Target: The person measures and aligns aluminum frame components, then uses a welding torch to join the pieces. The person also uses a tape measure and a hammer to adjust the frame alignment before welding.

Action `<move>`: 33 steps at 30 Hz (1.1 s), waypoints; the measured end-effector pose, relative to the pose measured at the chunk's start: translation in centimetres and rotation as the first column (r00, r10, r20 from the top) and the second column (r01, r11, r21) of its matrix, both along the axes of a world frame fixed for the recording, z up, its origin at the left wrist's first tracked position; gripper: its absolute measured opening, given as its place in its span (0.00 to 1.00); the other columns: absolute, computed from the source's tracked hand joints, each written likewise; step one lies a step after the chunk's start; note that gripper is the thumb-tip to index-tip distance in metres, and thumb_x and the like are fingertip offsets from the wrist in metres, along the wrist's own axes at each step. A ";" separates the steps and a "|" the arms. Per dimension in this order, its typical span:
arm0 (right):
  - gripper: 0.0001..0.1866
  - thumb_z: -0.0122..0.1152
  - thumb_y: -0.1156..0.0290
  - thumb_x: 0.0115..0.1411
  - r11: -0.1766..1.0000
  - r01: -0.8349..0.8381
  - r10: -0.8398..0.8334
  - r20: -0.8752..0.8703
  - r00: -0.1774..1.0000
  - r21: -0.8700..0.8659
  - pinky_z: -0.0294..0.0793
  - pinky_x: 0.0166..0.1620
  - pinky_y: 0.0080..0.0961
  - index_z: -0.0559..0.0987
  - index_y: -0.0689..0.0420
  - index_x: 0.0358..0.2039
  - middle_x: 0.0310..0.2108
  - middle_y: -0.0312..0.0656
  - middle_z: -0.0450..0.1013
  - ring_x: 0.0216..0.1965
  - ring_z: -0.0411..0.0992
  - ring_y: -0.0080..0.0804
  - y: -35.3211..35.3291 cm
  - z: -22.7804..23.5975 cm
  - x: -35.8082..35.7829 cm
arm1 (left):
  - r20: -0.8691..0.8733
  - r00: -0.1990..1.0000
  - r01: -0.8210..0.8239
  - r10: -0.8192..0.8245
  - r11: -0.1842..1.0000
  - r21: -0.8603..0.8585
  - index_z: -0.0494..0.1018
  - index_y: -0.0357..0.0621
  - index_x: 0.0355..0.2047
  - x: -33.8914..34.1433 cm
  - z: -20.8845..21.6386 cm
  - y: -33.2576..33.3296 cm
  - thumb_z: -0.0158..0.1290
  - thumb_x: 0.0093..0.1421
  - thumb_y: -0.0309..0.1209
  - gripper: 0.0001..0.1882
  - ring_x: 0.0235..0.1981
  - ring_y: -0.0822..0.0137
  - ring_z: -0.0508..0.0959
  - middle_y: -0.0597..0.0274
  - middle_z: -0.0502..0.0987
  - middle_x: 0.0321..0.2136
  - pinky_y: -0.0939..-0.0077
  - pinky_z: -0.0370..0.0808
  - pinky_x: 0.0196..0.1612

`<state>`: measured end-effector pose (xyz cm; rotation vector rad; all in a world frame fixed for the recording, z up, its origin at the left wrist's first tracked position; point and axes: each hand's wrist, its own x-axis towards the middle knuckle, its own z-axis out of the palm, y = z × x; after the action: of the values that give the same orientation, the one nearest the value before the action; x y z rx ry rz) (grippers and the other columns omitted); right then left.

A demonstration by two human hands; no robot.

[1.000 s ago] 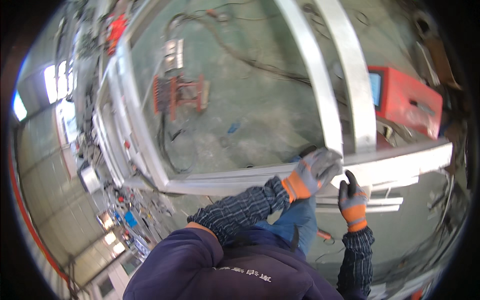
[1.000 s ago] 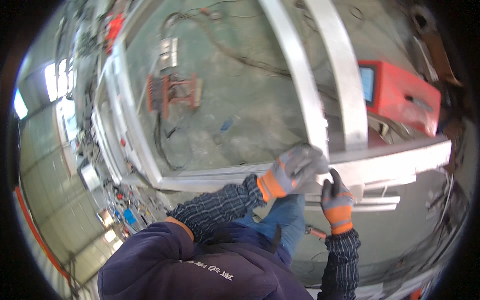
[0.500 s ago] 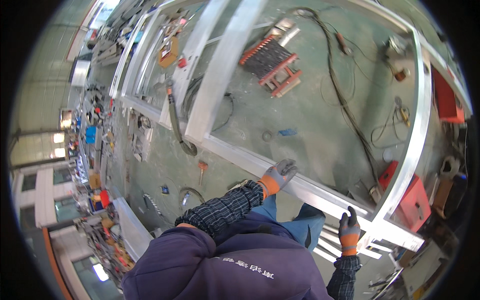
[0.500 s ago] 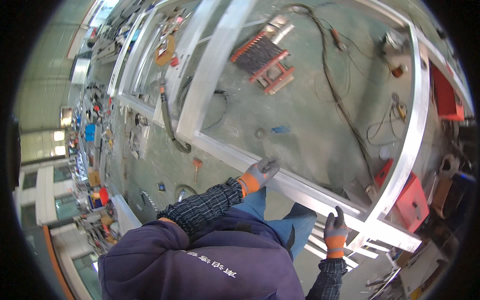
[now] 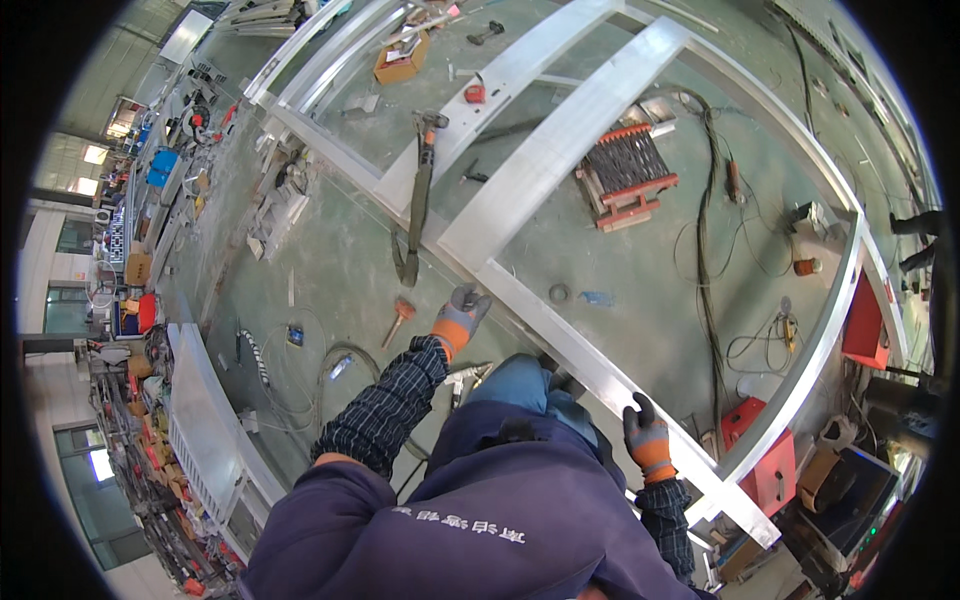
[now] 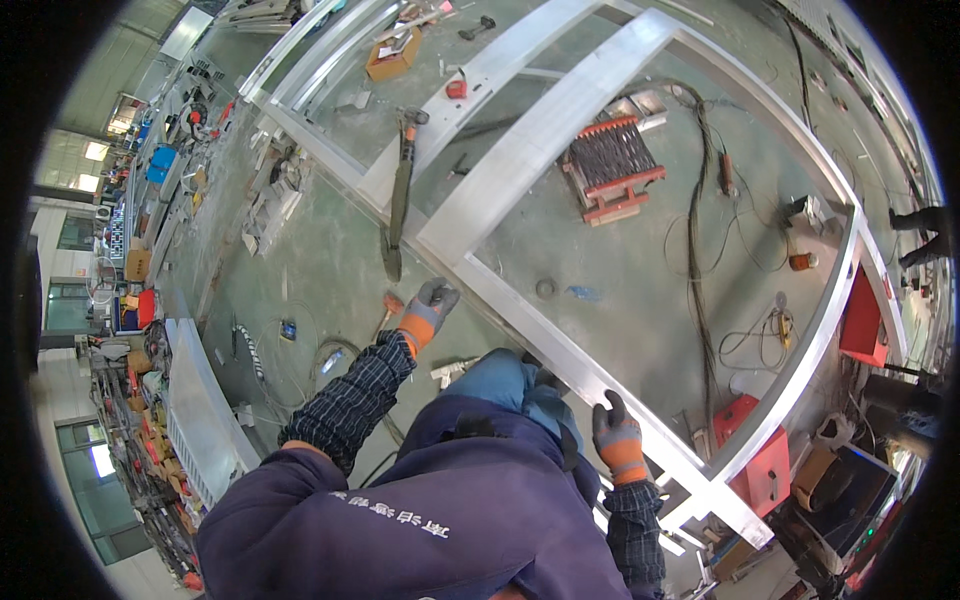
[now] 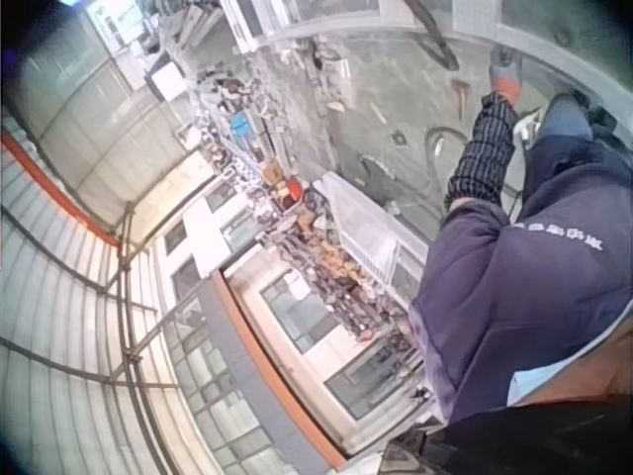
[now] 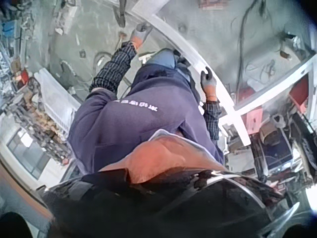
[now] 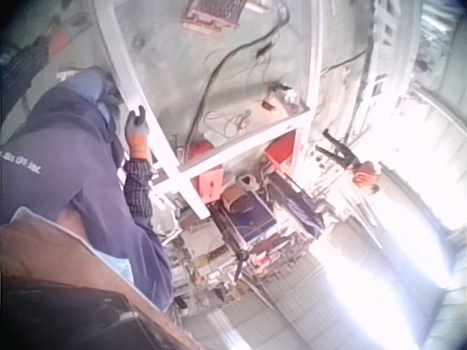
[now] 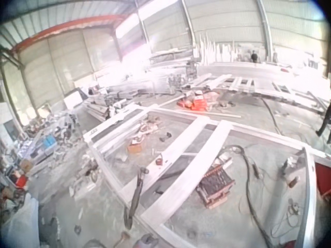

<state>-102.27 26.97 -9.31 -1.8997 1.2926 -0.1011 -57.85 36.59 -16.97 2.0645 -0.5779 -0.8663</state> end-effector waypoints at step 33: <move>0.21 0.59 0.58 0.68 0.971 0.230 -0.200 -0.300 0.933 0.069 0.80 0.41 0.46 0.74 0.54 0.57 0.32 0.52 0.83 0.36 0.82 0.55 3.3 7.2 28.8 | -0.111 0.994 -0.011 0.003 0.997 -0.072 0.73 0.32 0.45 42.0 -5.3 -6.1 0.64 0.46 0.22 0.23 0.28 0.62 0.79 0.56 0.80 0.30 0.65 0.78 0.34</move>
<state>-73.45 30.32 -2.09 -1.7246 1.6711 0.1370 -15.85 30.51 -22.31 1.9392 -0.5334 -0.9356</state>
